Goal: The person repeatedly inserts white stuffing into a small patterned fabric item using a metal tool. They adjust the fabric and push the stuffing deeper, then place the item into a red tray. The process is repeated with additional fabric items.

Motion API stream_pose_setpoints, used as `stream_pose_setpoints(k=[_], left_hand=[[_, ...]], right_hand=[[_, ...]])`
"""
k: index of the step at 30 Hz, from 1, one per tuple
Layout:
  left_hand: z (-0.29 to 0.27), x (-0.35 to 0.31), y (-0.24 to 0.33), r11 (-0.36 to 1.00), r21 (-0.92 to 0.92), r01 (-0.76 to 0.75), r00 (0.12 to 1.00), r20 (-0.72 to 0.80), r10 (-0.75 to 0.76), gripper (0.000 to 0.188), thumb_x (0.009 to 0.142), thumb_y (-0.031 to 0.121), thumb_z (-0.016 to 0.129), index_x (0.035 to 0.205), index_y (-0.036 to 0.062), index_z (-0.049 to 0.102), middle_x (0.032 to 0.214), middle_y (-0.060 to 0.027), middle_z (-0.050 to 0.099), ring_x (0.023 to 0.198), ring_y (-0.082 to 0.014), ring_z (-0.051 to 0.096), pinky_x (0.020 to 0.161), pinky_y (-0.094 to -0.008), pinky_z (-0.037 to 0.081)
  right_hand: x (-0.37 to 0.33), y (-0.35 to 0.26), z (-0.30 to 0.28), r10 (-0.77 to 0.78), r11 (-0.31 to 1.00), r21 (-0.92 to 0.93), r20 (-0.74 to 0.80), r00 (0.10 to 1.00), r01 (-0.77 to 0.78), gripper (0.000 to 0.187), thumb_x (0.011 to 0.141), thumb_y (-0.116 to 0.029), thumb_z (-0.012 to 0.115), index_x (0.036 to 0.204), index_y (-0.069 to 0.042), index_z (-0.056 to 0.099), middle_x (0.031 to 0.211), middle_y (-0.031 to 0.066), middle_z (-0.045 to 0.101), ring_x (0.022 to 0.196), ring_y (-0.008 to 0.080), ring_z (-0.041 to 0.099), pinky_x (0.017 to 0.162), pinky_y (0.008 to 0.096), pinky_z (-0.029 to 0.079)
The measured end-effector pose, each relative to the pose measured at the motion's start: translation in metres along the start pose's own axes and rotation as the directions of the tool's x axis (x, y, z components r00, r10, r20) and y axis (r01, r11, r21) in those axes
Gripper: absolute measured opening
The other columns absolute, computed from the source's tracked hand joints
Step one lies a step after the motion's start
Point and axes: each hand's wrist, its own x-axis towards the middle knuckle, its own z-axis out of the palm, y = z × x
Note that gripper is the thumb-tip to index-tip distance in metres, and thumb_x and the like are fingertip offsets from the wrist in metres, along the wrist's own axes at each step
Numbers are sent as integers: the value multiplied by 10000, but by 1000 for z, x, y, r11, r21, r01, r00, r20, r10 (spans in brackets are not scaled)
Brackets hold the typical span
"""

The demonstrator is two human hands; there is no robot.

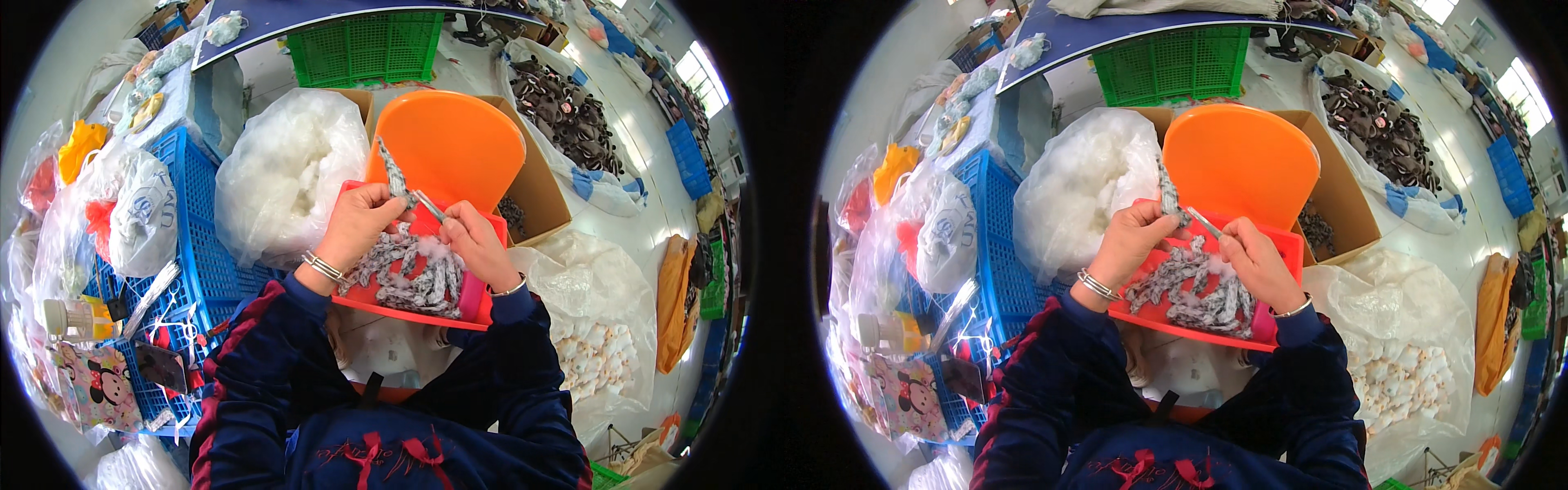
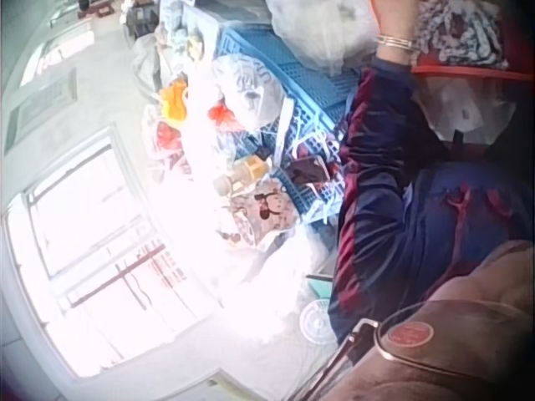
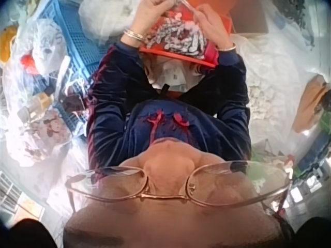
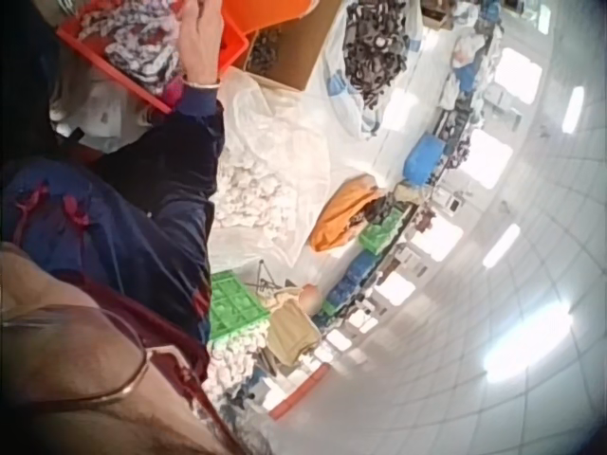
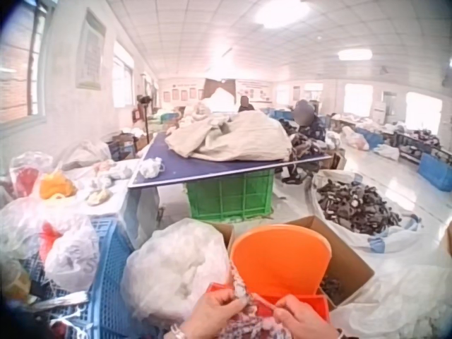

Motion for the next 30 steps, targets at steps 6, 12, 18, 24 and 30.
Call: stream_pose_setpoints(k=[6, 12, 18, 24, 30], left_hand=[[-8, 4, -2, 1000, 21, 9, 1000, -10, -9, 149, 943, 120, 621, 1005, -12, 649, 946, -66, 709, 853, -123, 691, 684, -239, 555], [-7, 2, 1, 995, -97, 11, 1000, -9, -12, 138, 943, 106, 610, 998, -17, 641, 956, -75, 711, 841, -130, 692, 688, -240, 564], [-6, 3, 1, 994, -96, 48, 999, 3, -48, 138, 938, 72, 587, 1027, -26, 627, 974, -95, 709, 868, -151, 704, 703, -243, 569], [-6, 0, 6, 989, -127, 78, 997, 31, -75, 153, 941, 68, 578, 1055, -28, 616, 992, -100, 702, 904, -184, 715, 707, -245, 570], [-7, -1, 8, 989, -122, 87, 995, 53, -81, 173, 947, 101, 592, 1069, -20, 618, 977, -89, 704, 909, -176, 712, 690, -246, 558]], right_hand=[[-5, -4, 2, -16, 998, -58, 51, 999, 19, 122, 952, -102, 597, 987, 6, 552, 791, 0, 553, 677, 46, 486, 597, 225, 408], [-5, -8, 1, -77, 985, -152, 0, 997, 76, 127, 931, -90, 633, 1002, 13, 617, 809, -11, 571, 686, 40, 489, 608, 209, 409], [-5, -12, 2, -87, 993, -87, -36, 996, 84, 99, 926, -61, 625, 985, 18, 621, 803, -5, 571, 694, 51, 492, 613, 209, 404], [-4, -9, -2, -115, 982, -157, -25, 993, 110, 67, 922, -56, 625, 937, 9, 617, 773, 12, 555, 674, 62, 486, 583, 229, 385], [-4, -10, -3, -178, 959, -229, -33, 983, 166, 60, 909, -46, 625, 910, 9, 603, 761, 48, 555, 654, 111, 506, 581, 253, 399]])
